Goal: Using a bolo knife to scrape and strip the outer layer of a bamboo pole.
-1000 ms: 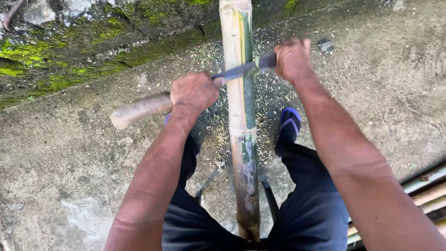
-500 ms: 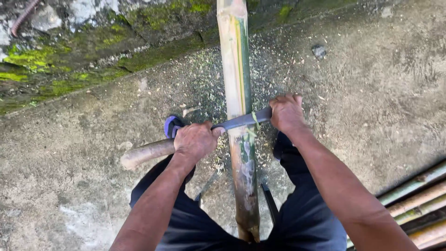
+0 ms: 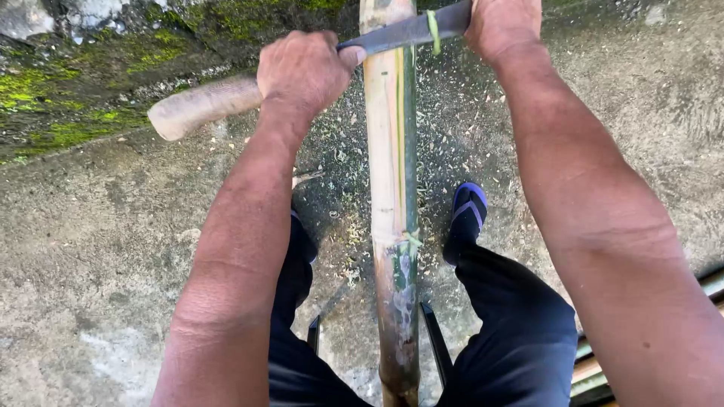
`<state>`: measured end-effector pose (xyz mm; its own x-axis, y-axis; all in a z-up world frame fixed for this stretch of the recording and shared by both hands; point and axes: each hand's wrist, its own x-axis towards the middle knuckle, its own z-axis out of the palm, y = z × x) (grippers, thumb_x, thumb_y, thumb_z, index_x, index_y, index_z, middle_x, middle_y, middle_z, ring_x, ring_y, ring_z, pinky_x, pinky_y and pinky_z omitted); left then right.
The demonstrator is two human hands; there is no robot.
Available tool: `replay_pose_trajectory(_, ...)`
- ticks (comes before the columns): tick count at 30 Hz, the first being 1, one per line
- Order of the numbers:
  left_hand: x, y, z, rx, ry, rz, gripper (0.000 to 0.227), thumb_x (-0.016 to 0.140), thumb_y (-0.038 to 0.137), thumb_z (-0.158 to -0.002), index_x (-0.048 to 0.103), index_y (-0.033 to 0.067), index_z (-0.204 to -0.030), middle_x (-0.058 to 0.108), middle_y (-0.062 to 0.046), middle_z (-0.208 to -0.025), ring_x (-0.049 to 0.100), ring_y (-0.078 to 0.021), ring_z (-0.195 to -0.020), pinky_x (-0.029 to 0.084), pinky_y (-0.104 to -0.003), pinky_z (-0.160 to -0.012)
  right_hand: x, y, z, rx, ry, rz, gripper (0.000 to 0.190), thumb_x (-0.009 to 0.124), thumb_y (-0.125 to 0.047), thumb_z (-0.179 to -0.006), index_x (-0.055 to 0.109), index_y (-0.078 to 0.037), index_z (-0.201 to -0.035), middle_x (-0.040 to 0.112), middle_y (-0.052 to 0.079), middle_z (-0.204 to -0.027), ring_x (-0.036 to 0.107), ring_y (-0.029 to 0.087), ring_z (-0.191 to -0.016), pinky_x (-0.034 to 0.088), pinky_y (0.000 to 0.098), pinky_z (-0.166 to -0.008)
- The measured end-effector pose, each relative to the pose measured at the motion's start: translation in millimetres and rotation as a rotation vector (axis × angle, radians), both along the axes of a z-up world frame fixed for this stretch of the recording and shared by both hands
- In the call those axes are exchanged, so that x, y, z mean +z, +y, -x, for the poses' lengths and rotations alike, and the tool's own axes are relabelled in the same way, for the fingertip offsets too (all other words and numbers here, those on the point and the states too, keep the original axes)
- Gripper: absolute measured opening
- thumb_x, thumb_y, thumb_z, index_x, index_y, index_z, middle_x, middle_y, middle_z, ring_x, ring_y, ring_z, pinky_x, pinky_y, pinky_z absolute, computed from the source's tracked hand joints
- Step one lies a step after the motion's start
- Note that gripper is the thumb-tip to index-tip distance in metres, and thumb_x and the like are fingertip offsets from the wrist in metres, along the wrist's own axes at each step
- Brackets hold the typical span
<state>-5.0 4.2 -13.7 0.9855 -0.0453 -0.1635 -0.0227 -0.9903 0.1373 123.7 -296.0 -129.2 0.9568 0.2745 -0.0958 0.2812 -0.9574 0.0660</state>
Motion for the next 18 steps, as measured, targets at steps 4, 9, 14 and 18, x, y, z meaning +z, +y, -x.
replay_pose_trajectory(4,49,-15,28,0.161,0.399,0.062,0.057,0.04,0.065,-0.099,0.069,0.0179,-0.111,0.066,-0.005,-0.078,0.065,-0.0182,-0.067,0.058,-0.041,-0.061,6,-3,35,0.151,-0.161,0.058,0.027,0.083,-0.018,-0.081,0.075,-0.015,-0.106,0.07,0.005,-0.094,0.067,0.023,-0.085,0.048,0.0408,-0.081)
replay_pose_trajectory(9,37,-23,107,0.056,0.463,0.005,0.061,0.029,0.062,-0.103,0.069,0.0169,-0.112,0.067,-0.006,-0.078,0.069,-0.0207,-0.074,0.058,-0.045,-0.071,27,-3,150,0.133,-0.027,0.1,0.018,0.085,-0.025,-0.075,0.075,-0.018,-0.087,0.069,0.005,-0.092,0.063,0.023,-0.095,0.039,0.0427,-0.095)
replay_pose_trajectory(14,14,-32,209,0.009,0.598,0.063,0.07,0.02,0.064,-0.104,0.064,0.0105,-0.112,0.068,-0.011,-0.078,0.073,-0.0256,-0.076,0.062,-0.049,-0.071,44,-25,271,0.117,0.151,0.059,0.013,0.082,-0.027,-0.082,0.075,-0.02,-0.09,0.069,0.002,-0.094,0.061,0.022,-0.1,0.037,0.0432,-0.102)
replay_pose_trajectory(18,3,-29,217,0.008,0.557,0.087,0.069,0.024,0.066,-0.102,0.066,0.0107,-0.106,0.066,-0.008,-0.071,0.072,-0.024,-0.072,0.062,-0.048,-0.07,63,-40,265,0.18,0.343,-0.262,0.049,0.079,-0.056,-0.07,0.077,-0.02,-0.103,0.068,0.006,-0.099,0.054,0.029,-0.11,0.03,0.052,-0.108)
